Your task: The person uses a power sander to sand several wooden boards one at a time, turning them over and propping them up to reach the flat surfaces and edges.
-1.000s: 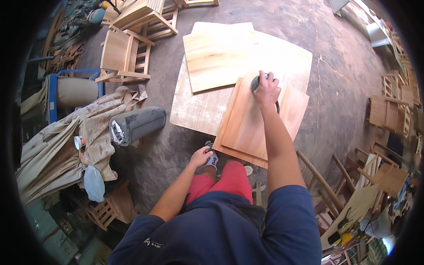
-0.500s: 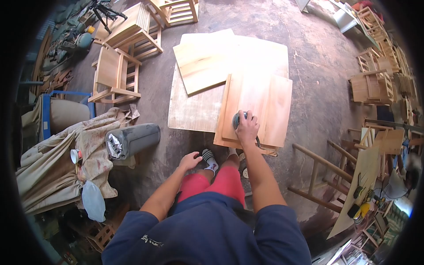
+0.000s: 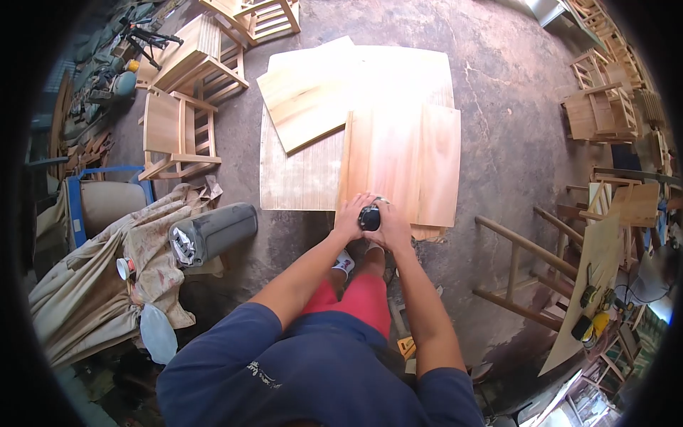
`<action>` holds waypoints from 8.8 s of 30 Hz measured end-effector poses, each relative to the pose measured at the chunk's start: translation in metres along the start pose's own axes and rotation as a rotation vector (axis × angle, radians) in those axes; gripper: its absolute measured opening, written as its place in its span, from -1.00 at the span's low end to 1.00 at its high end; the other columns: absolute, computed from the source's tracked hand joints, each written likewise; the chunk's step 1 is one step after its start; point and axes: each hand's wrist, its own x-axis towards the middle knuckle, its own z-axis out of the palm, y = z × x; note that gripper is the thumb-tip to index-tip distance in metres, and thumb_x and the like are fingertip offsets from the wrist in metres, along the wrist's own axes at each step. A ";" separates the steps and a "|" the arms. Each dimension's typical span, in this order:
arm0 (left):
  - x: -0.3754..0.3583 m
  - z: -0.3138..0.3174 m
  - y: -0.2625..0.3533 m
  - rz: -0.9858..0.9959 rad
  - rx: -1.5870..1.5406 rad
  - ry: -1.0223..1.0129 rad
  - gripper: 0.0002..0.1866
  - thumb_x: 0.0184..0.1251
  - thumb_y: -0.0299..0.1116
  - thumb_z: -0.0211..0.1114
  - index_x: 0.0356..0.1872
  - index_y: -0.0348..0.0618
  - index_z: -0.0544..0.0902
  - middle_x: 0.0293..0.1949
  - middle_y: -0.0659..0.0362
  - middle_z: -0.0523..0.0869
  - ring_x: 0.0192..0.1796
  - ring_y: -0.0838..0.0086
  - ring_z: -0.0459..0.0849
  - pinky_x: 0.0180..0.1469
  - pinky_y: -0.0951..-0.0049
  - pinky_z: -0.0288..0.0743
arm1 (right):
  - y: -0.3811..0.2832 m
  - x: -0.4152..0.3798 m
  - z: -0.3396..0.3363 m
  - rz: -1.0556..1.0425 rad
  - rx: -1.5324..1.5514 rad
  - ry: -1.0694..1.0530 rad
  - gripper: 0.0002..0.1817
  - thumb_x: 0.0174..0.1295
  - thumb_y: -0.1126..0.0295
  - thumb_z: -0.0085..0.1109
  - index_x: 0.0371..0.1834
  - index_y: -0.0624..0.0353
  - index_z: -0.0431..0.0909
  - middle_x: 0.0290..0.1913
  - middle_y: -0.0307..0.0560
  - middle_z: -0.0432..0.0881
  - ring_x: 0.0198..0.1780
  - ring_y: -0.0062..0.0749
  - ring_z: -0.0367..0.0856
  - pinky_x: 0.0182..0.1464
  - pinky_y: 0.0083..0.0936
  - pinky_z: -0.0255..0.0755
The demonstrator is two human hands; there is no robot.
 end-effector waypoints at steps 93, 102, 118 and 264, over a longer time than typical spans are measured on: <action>0.297 -0.151 -0.028 -0.197 -0.169 0.088 0.07 -0.04 -0.02 0.73 0.58 0.37 0.35 0.64 0.23 0.40 0.70 0.09 0.30 0.64 -0.12 0.26 | -0.014 0.323 -0.167 -0.033 -0.047 -0.119 -0.08 -0.28 0.00 0.65 0.32 -0.07 0.59 0.15 0.14 0.77 0.17 0.17 0.75 0.21 -0.03 0.64; 0.229 -0.124 -0.032 -0.116 -0.210 0.162 -0.06 0.02 -0.09 0.68 0.51 0.31 0.42 0.51 0.26 0.51 0.66 0.02 0.36 0.52 -0.06 0.43 | -0.017 0.265 -0.124 -0.032 -0.044 -0.106 -0.07 -0.26 -0.01 0.67 0.34 -0.11 0.58 0.17 0.12 0.76 0.18 0.18 0.75 0.22 0.00 0.65; 0.048 -0.025 -0.039 -0.049 -0.109 0.060 0.16 -0.08 -0.20 0.76 0.64 0.33 0.31 0.71 0.17 0.28 0.76 0.05 0.16 0.62 -0.33 0.22 | -0.021 0.074 -0.021 -0.022 0.078 -0.063 -0.04 -0.25 0.03 0.67 0.37 0.00 0.55 0.31 0.12 0.68 0.32 0.16 0.67 0.34 -0.04 0.60; 0.218 -0.120 -0.106 -0.206 -0.145 0.250 0.12 -0.07 -0.24 0.69 0.65 0.17 0.35 0.65 0.00 0.40 0.63 -0.05 0.39 0.61 0.06 0.40 | -0.059 0.289 -0.087 -0.126 0.017 -0.030 -0.21 -0.25 0.07 0.56 0.24 -0.23 0.62 0.11 0.04 0.77 0.05 0.18 0.79 0.07 -0.01 0.70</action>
